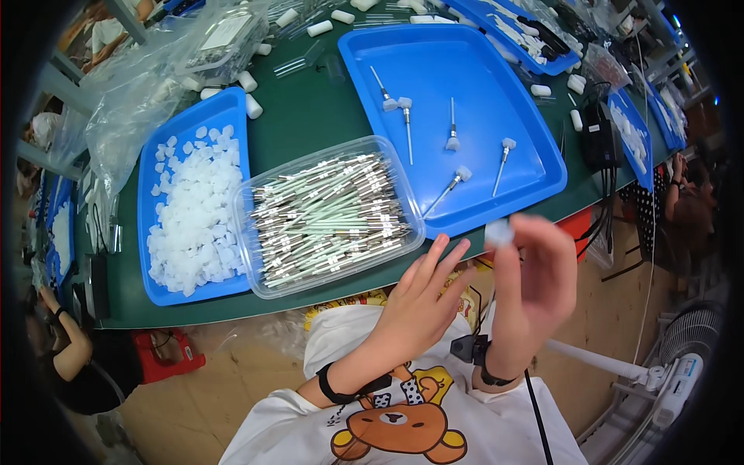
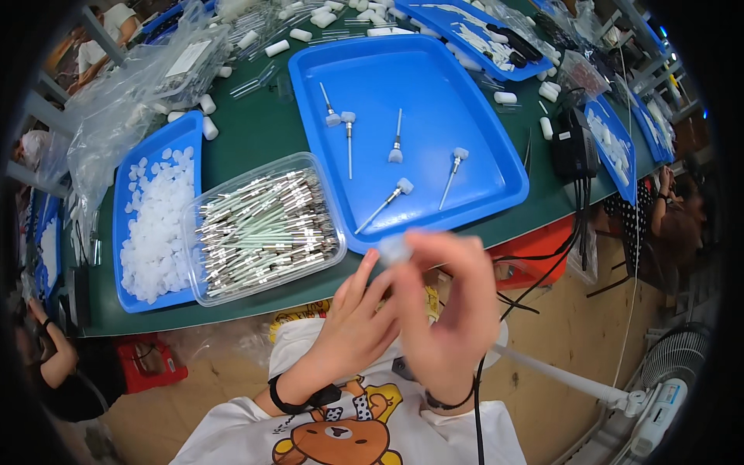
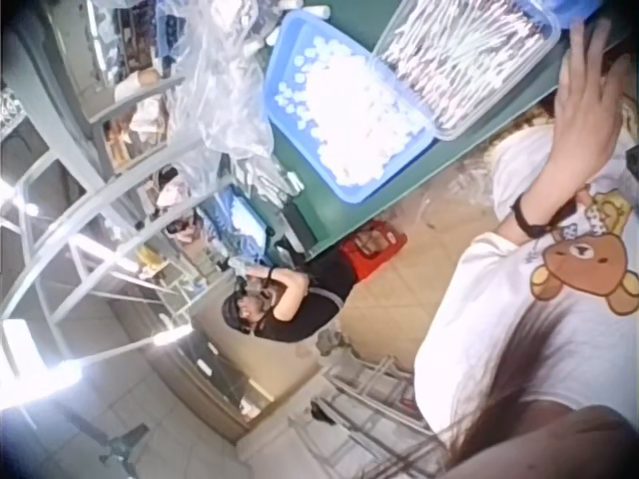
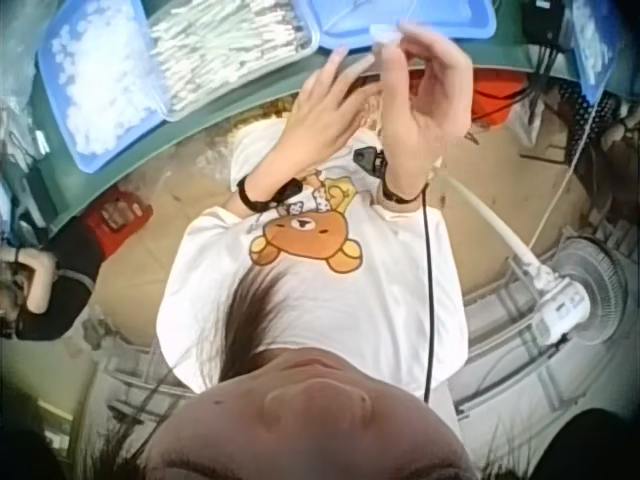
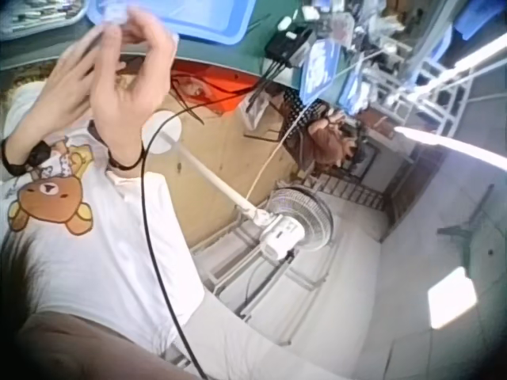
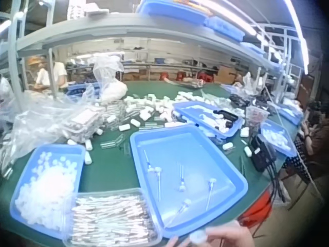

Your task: Manual assembly of small white plastic components and thin metal pins at a factory workbench.

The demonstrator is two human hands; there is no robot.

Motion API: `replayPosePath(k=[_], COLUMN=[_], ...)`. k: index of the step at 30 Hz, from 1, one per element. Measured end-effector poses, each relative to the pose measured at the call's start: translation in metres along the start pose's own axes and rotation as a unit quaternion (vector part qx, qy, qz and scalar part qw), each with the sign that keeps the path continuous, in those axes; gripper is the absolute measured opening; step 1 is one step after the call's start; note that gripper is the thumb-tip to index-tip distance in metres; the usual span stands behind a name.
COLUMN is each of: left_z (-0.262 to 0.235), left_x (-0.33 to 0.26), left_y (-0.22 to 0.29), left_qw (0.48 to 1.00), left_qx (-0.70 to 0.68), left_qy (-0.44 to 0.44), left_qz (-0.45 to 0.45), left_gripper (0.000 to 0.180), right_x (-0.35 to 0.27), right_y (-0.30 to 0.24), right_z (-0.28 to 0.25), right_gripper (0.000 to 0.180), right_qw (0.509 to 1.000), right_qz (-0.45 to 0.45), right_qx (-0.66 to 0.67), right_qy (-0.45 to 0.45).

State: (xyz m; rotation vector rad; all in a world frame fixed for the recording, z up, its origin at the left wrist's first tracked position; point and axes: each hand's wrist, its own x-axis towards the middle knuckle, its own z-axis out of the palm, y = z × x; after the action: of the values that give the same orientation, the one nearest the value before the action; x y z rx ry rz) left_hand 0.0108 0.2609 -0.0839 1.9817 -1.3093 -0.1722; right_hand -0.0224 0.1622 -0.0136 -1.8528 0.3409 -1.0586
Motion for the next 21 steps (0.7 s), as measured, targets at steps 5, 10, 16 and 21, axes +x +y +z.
replayPosePath(k=[5, 10, 16, 21], left_z=[-0.008, -0.032, -0.073, -0.105], left_x=[0.000, -0.012, -0.030, -0.053], left_y=[0.002, 0.001, -0.002, -0.006], left_qw=[0.998, 0.986, 0.976, 0.970], left_qx=[-0.066, -0.167, -0.209, -0.216], left_qy=[0.000, 0.002, 0.049, 0.108], left_qz=[0.012, 0.018, 0.027, 0.012], left_gripper=[0.032, 0.026, 0.023, 0.016], right_x=[0.040, 0.048, 0.043, 0.052], right_y=[0.041, 0.037, 0.002, -0.012], right_z=[0.003, 0.013, 0.038, 0.050], right_gripper=[0.020, 0.020, 0.009, 0.005], right_qw=[0.983, 0.933, 0.927, 0.874], right_qz=[0.099, -0.048, -0.124, -0.185], right_qx=[-0.145, -0.351, -0.213, -0.256], right_qy=[-0.057, -0.057, -0.284, -0.369])
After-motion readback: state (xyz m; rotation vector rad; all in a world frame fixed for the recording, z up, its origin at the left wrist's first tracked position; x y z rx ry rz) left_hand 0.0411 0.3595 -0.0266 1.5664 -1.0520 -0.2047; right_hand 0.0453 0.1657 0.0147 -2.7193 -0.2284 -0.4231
